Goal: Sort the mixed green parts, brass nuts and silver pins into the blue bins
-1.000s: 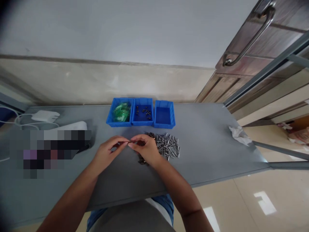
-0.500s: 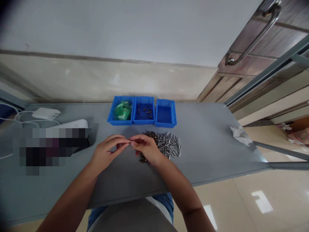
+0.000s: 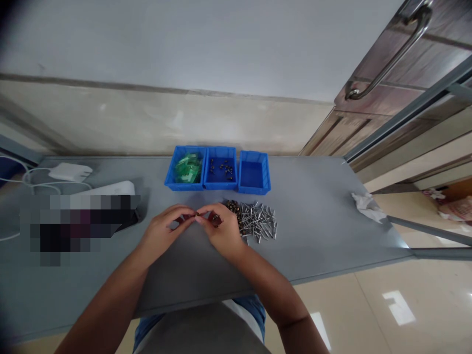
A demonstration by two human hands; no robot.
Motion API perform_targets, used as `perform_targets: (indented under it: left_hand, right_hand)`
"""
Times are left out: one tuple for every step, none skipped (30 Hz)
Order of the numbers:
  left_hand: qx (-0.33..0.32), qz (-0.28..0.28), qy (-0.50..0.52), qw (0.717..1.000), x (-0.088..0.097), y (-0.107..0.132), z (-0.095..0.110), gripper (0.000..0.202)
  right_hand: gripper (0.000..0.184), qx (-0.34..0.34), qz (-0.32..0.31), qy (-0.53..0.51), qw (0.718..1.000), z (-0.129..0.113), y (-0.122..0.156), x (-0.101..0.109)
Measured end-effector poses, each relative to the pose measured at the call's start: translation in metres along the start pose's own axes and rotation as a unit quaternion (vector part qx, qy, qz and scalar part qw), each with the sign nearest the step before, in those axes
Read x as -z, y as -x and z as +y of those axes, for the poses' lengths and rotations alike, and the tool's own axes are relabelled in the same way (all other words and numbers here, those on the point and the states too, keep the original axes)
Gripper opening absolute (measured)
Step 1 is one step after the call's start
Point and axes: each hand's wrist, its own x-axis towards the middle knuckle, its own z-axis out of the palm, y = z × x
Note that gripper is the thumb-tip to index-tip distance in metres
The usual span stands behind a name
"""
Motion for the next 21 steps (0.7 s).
perform_targets:
  left_hand:
    - [-0.003,0.001,-0.008,1.0,0.0,0.0,0.0,0.006]
    - [-0.008,0.001,-0.015,1.0,0.0,0.0,-0.001,0.006]
    - [-0.012,0.001,-0.018,1.0,0.0,0.0,-0.001,0.006]
    - [-0.012,0.0,-0.018,1.0,0.0,0.0,0.0,0.007]
    - [-0.009,-0.001,-0.015,1.0,0.001,0.0,0.001,0.007]
    - [-0.005,-0.001,-0.012,1.0,0.001,0.0,0.002,0.008]
    - [-0.002,0.001,-0.008,1.0,0.002,0.0,0.003,0.008]
    - [0.002,0.003,-0.004,1.0,0.003,0.0,0.004,0.009]
    - [0.004,0.004,-0.002,1.0,0.003,0.0,0.005,0.009]
    - [0.004,0.005,-0.001,1.0,0.004,0.001,0.006,0.009]
    - [0.003,0.004,-0.001,1.0,0.004,0.001,0.006,0.008]
    - [0.0,0.005,-0.001,1.0,0.005,0.001,0.007,0.008]
    - [-0.004,0.007,-0.002,1.0,0.005,0.001,0.007,0.007]
    - [-0.007,0.009,-0.002,1.0,0.005,0.001,0.006,0.007]
    - [-0.011,0.01,-0.002,1.0,0.005,0.001,0.006,0.007]
    - [-0.013,0.008,0.0,1.0,0.005,0.001,0.006,0.007]
    - [-0.011,0.008,0.003,1.0,0.005,0.002,0.005,0.007]
    - [-0.005,0.004,0.008,1.0,0.006,0.002,0.005,0.008]
    - [0.001,0.002,0.014,1.0,0.006,0.002,0.005,0.008]
    - [0.006,0.003,0.022,1.0,0.006,0.002,0.004,0.009]
    - [0.008,0.004,0.03,1.0,0.007,0.002,0.003,0.01]
  right_hand:
    - [0.013,-0.013,-0.002,-0.011,1.0,0.002,0.0,0.0]
    - [0.015,-0.03,-0.005,-0.025,0.999,0.004,-0.001,0.0]
    - [0.016,-0.049,-0.009,-0.043,0.998,0.006,-0.001,0.001]
    - [0.017,-0.07,-0.017,-0.064,0.995,0.008,-0.002,0.001]
    - [0.019,-0.093,-0.026,-0.089,0.991,0.009,-0.003,0.001]
    - [0.02,-0.116,-0.036,-0.117,0.986,0.01,-0.003,0.001]
    - [0.021,-0.14,-0.047,-0.147,0.978,0.009,-0.004,0.002]
    - [0.022,-0.165,-0.059,-0.174,0.969,0.008,-0.004,0.002]
    - [0.024,-0.188,-0.07,-0.198,0.959,0.007,-0.004,0.002]
    - [0.025,-0.208,-0.079,-0.217,0.95,0.006,-0.004,0.002]
    - [0.026,-0.224,-0.086,-0.232,0.943,0.004,-0.004,0.003]
    - [0.027,-0.235,-0.092,-0.244,0.936,0.004,-0.004,0.003]
    - [0.027,-0.24,-0.096,-0.253,0.932,0.004,-0.004,0.002]
    - [0.028,-0.241,-0.097,-0.259,0.93,0.004,-0.005,0.002]
    - [0.028,-0.239,-0.096,-0.259,0.931,0.005,-0.005,0.001]
    - [0.028,-0.235,-0.094,-0.255,0.933,0.006,-0.006,0.001]
    - [0.028,-0.228,-0.091,-0.245,0.938,0.007,-0.006,0.001]
    - [0.027,-0.216,-0.082,-0.229,0.945,0.006,-0.006,0.001]
    - [0.026,-0.199,-0.067,-0.208,0.955,0.003,-0.005,0.002]
    - [0.024,-0.173,-0.041,-0.182,0.967,-0.003,-0.003,0.004]
    - [0.021,-0.139,-0.001,-0.152,0.979,-0.011,0.0,0.008]
